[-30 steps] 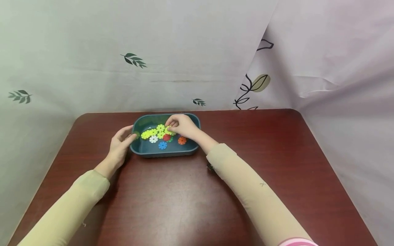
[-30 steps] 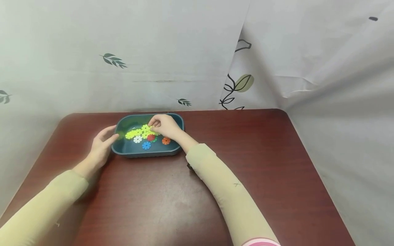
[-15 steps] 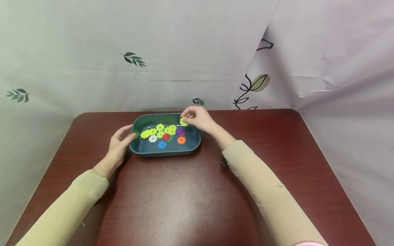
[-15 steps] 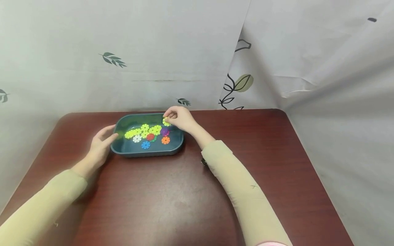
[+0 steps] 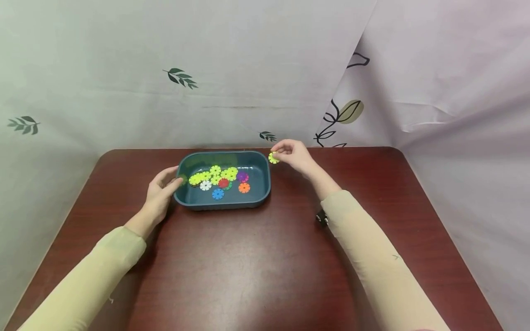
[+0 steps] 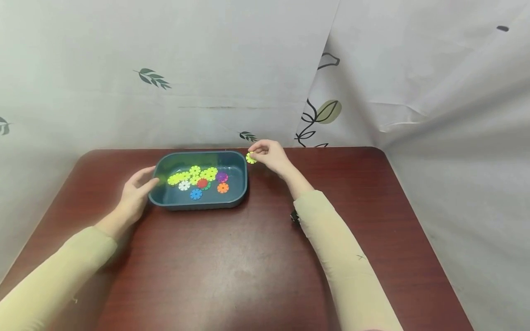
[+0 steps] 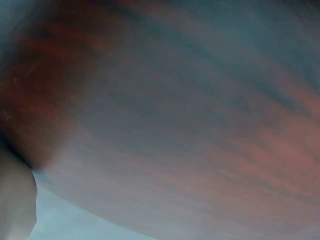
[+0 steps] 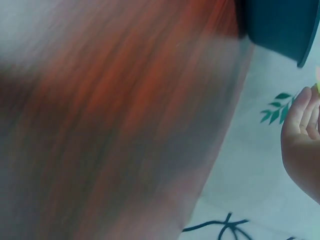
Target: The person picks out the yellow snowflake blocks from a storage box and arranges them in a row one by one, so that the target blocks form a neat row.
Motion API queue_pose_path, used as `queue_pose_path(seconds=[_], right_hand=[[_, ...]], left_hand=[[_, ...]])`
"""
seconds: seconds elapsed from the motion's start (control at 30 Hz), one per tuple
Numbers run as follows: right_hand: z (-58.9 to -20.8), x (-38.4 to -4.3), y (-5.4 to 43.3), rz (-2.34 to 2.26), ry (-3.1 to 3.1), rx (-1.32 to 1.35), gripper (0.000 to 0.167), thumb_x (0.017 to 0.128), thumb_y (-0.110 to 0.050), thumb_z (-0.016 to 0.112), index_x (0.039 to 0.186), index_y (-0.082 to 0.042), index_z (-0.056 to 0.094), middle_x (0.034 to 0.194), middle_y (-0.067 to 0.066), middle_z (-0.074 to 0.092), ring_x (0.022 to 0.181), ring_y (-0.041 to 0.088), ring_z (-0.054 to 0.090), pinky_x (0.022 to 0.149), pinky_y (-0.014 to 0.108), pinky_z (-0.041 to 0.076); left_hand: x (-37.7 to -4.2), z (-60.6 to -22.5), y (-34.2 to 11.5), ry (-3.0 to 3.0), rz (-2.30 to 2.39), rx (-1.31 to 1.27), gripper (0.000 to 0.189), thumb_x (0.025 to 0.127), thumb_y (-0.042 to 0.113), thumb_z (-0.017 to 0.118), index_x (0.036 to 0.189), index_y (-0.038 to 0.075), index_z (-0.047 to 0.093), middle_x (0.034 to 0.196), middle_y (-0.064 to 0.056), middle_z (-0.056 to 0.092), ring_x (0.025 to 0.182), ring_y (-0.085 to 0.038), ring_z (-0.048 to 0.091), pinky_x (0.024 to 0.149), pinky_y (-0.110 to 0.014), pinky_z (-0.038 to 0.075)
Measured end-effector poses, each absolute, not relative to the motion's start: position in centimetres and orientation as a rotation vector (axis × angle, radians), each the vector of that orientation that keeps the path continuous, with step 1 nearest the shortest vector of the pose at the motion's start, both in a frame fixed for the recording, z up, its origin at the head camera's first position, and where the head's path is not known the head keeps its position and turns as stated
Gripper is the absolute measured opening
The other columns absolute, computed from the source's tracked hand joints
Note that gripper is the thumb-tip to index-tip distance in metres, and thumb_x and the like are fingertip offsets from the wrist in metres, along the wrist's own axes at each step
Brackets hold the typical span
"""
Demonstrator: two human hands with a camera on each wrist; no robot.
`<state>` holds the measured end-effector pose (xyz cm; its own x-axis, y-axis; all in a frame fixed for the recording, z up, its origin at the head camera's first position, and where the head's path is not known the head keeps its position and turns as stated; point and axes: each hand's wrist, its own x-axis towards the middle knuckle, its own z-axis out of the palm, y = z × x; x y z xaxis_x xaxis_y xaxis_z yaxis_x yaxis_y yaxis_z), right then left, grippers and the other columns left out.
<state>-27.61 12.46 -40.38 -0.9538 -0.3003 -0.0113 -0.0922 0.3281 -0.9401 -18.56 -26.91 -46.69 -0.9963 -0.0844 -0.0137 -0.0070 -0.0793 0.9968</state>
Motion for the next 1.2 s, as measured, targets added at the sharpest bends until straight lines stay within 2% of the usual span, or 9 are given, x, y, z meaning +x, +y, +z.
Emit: queue_pose_path(seconds=[0.1,0.27,0.37,0.6,0.9,1.2], right_hand=[[-41.0,-27.8,13.3,-1.678,2.411,-0.319,0.019,0.099,-0.002,0.071,0.115,0.008,0.072,0.094,0.001,0.071,0.08,0.006,0.065,0.093,0.046,0.059],[-42.5,-28.1,14.3,-1.66,2.403,-0.25,0.02,0.099,-0.002,0.071,0.116,0.01,0.071,0.089,-0.004,0.069,0.079,0.004,0.064,0.08,0.024,0.057],[-43.4,-28.2,14.7,-1.636,2.389,-0.223,0.02,0.099,0.0,0.071,0.115,0.011,0.07,0.086,-0.004,0.069,0.078,0.003,0.064,0.074,0.016,0.054],[-44.7,-28.5,15.3,-1.499,2.433,-0.229,0.016,0.096,0.003,0.072,0.11,0.01,0.072,0.083,-0.003,0.071,0.073,0.001,0.063,0.07,0.015,0.053],[-44.7,-28.4,14.7,-1.272,2.614,-0.318,0.015,0.092,0.0,0.079,0.105,0.007,0.077,0.092,0.014,0.077,0.071,0.003,0.062,0.069,0.017,0.05],[-44.6,-28.2,14.1,-1.174,2.68,-0.335,0.015,0.091,-0.004,0.081,0.104,0.003,0.08,0.095,0.016,0.078,0.074,0.009,0.064,0.071,0.019,0.05]], left_hand=[[-18.6,-46.7,-26.9,-2.097,-2.261,0.114,0.033,0.104,0.004,0.065,0.136,0.015,0.065,0.121,0.019,0.066,0.117,-0.004,0.059,0.089,-0.009,0.053],[-18.6,-46.7,-26.8,-2.087,-2.259,0.118,0.033,0.104,0.004,0.066,0.133,0.018,0.067,0.121,0.018,0.065,0.117,-0.006,0.058,0.089,-0.009,0.053],[-18.7,-46.7,-26.7,-2.087,-2.256,0.116,0.032,0.104,0.003,0.066,0.132,0.019,0.068,0.119,0.019,0.066,0.116,-0.006,0.059,0.089,-0.009,0.053],[-18.6,-46.8,-26.9,-2.102,-2.251,0.128,0.033,0.103,0.003,0.066,0.133,0.018,0.067,0.117,0.021,0.067,0.116,-0.005,0.058,0.089,-0.008,0.052],[-18.7,-46.7,-26.8,-2.112,-2.234,0.126,0.034,0.103,0.004,0.066,0.136,0.013,0.065,0.117,0.021,0.068,0.116,-0.005,0.058,0.09,-0.008,0.052],[-18.8,-47.0,-27.0,-2.146,-2.211,0.092,0.032,0.104,0.007,0.067,0.134,0.019,0.066,0.119,0.018,0.066,0.115,-0.001,0.06,0.09,-0.008,0.052]])
